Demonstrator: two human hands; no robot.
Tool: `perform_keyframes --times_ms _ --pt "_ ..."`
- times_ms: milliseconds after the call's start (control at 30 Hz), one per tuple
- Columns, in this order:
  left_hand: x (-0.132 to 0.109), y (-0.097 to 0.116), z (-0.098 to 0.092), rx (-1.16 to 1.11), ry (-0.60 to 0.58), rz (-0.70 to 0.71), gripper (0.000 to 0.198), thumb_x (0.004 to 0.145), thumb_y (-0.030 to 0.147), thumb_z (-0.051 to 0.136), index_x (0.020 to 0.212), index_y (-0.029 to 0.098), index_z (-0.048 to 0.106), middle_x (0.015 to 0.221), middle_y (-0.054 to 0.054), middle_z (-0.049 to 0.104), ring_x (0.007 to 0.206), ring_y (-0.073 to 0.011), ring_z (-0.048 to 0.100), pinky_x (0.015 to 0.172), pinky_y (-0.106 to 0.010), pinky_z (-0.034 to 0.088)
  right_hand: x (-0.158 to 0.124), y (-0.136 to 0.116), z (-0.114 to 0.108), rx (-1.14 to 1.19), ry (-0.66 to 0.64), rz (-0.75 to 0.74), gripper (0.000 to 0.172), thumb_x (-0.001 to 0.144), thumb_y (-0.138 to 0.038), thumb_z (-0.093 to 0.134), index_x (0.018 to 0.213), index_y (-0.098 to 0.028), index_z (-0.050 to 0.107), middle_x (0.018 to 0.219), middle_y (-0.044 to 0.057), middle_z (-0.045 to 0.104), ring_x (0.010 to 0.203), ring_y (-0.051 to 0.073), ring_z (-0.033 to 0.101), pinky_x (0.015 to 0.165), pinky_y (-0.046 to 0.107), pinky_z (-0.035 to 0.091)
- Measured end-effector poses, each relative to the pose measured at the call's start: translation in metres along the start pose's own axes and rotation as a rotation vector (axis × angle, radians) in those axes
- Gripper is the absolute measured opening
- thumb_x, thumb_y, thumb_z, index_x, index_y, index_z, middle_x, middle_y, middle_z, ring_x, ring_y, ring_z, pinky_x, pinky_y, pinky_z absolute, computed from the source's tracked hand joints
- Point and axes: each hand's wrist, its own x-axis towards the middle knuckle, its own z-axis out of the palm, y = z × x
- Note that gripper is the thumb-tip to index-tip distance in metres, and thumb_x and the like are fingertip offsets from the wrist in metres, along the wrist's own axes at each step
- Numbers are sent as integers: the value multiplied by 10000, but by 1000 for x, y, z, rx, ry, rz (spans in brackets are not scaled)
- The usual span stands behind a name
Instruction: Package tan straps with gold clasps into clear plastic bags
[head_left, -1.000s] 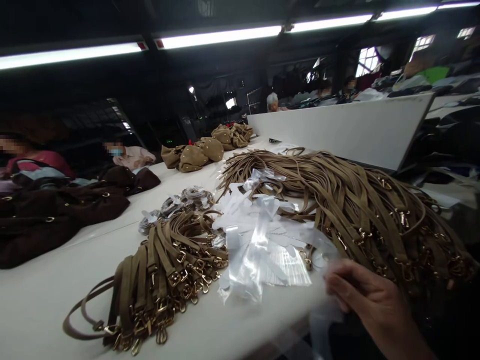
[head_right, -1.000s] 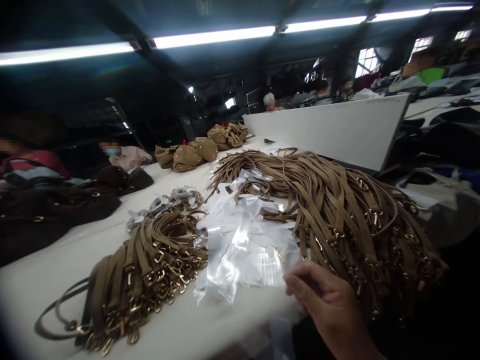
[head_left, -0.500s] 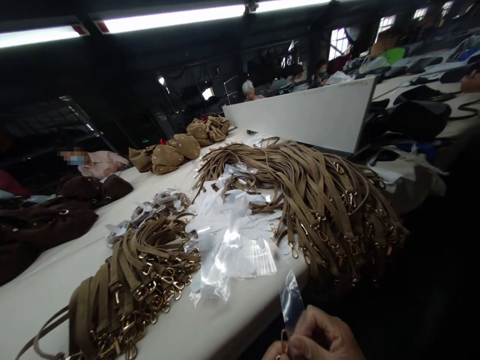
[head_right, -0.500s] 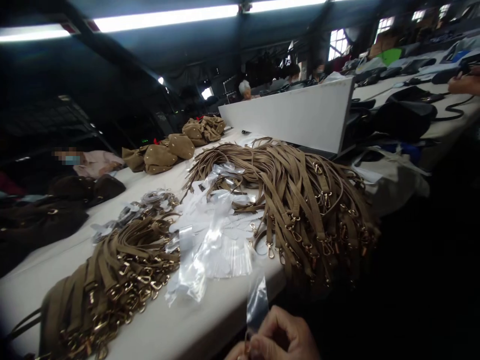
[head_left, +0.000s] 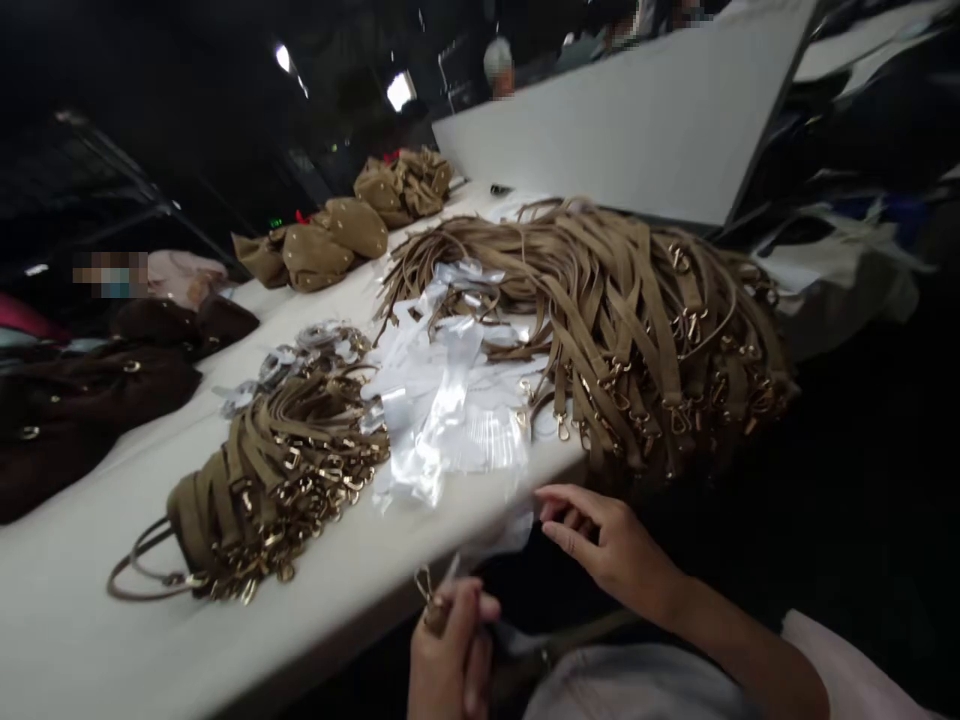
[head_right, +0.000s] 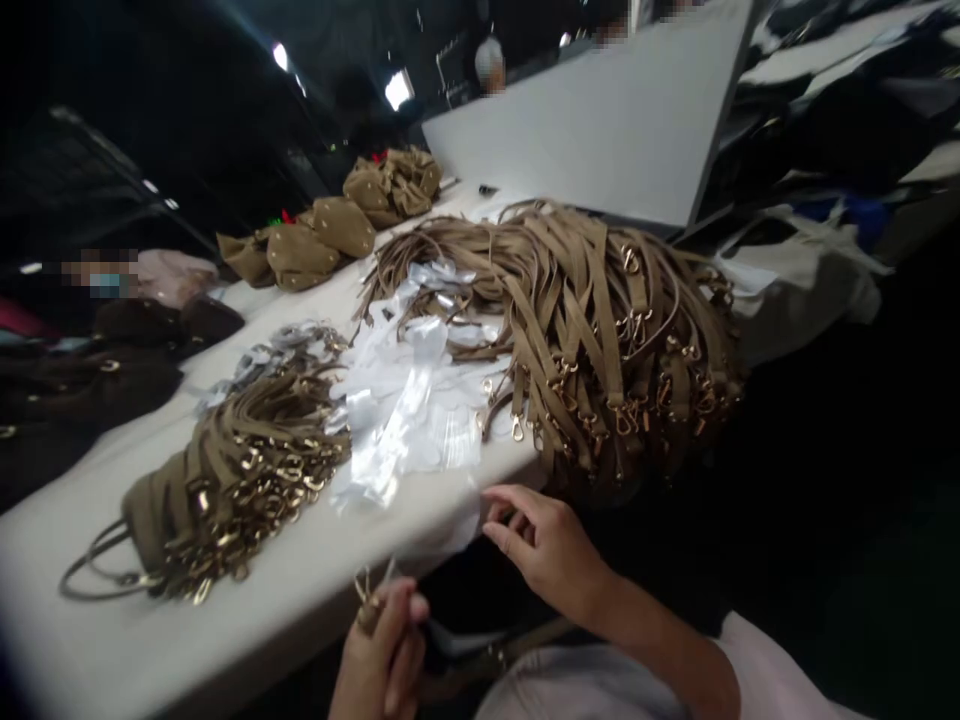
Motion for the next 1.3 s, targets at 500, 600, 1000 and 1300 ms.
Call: perform_keyframes --times_ms 500,600,1000,1300 --pt "7 -50 4 54 68 129 401 744 396 783 999 111 666 953 -138 745 374 21 337 370 -143 221 -71 58 52 559 -276 400 397 709 -478 799 611 -121 654 592 -10 580 549 85 475 520 205 358" --pt "-4 -73 1 107 43 60 457 718 424 790 1021 108 658 874 -99 725 399 9 340 392 -150 247 -71 63 56 604 -214 467 491 636 -522 840 555 -135 549 527 -44 501 521 67 406 495 200 298" --pt "-10 -105 -2 174 171 -9 421 703 376 801 1006 126 650 726 -9 663 410 -22 384 383 -155 301 -73 71 73 480 -255 392 399 848 -498 654 867 -107 733 824 69 701 762 158 620 680 249 486" --pt "9 -93 -28 -89 297 -10 381 620 306 871 895 112 692 689 -40 706 368 21 367 391 -116 278 -80 -21 -8 423 -629 -103 267 976 -282 538 1204 -238 671 952 42 726 863 138 688 821 213 544"
